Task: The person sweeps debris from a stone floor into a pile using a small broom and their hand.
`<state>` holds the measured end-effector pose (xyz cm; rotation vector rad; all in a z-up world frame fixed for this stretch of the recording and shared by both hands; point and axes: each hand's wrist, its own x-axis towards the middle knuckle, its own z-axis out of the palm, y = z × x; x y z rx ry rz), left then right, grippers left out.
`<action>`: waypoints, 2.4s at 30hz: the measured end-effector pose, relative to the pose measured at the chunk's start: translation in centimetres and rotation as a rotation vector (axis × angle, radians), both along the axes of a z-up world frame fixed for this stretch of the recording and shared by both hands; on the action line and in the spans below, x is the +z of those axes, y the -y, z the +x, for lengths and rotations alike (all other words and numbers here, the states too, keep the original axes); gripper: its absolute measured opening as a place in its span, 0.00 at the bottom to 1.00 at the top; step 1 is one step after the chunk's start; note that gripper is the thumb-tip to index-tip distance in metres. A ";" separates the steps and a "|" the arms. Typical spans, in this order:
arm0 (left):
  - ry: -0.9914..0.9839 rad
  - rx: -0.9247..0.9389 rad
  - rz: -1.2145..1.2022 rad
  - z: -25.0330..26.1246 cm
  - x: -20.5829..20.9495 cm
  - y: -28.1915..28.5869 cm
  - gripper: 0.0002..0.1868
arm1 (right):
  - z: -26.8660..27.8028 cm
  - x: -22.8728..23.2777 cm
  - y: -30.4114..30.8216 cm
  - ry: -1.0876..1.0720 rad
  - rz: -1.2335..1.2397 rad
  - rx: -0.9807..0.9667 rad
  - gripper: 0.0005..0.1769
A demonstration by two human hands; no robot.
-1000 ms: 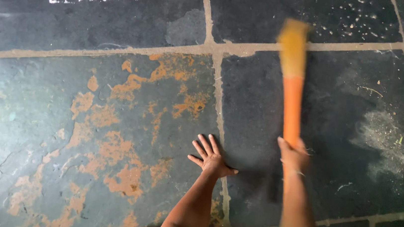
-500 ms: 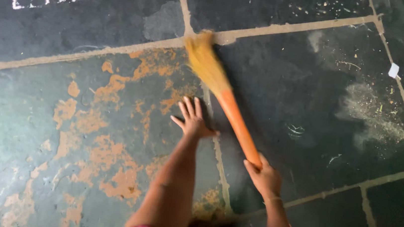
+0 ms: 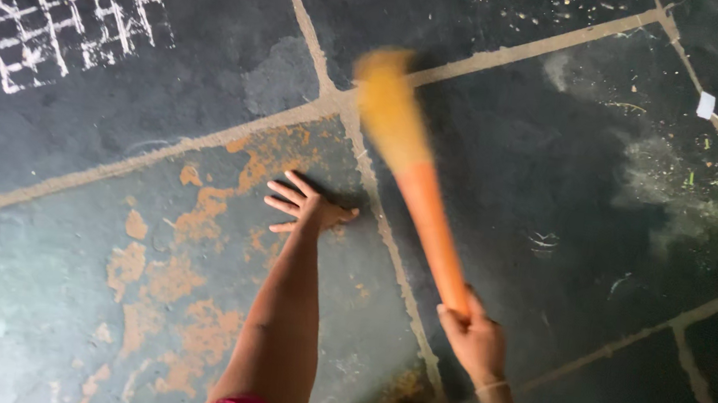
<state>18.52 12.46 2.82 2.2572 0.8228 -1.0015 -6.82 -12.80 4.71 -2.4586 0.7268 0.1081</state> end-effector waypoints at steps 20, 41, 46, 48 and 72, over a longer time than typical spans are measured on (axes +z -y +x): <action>-0.009 0.011 0.028 0.7 -0.7 0.4 0.95 | 10.5 -2.2 5.9 0.258 0.382 -0.486 0.24; -0.074 0.006 0.020 1.0 -0.6 0.3 0.95 | 14.9 0.0 2.6 0.257 0.540 -0.515 0.23; -0.051 0.001 0.032 0.7 -0.8 0.3 0.96 | 22.0 -1.8 -5.1 0.178 0.364 0.116 0.30; -0.024 -0.002 0.028 0.6 -1.1 0.1 0.97 | 25.4 -3.8 -5.8 0.314 0.221 0.395 0.33; -0.041 -0.008 -0.002 0.6 -0.7 0.2 0.96 | 34.9 -1.8 -5.9 0.038 0.582 0.260 0.31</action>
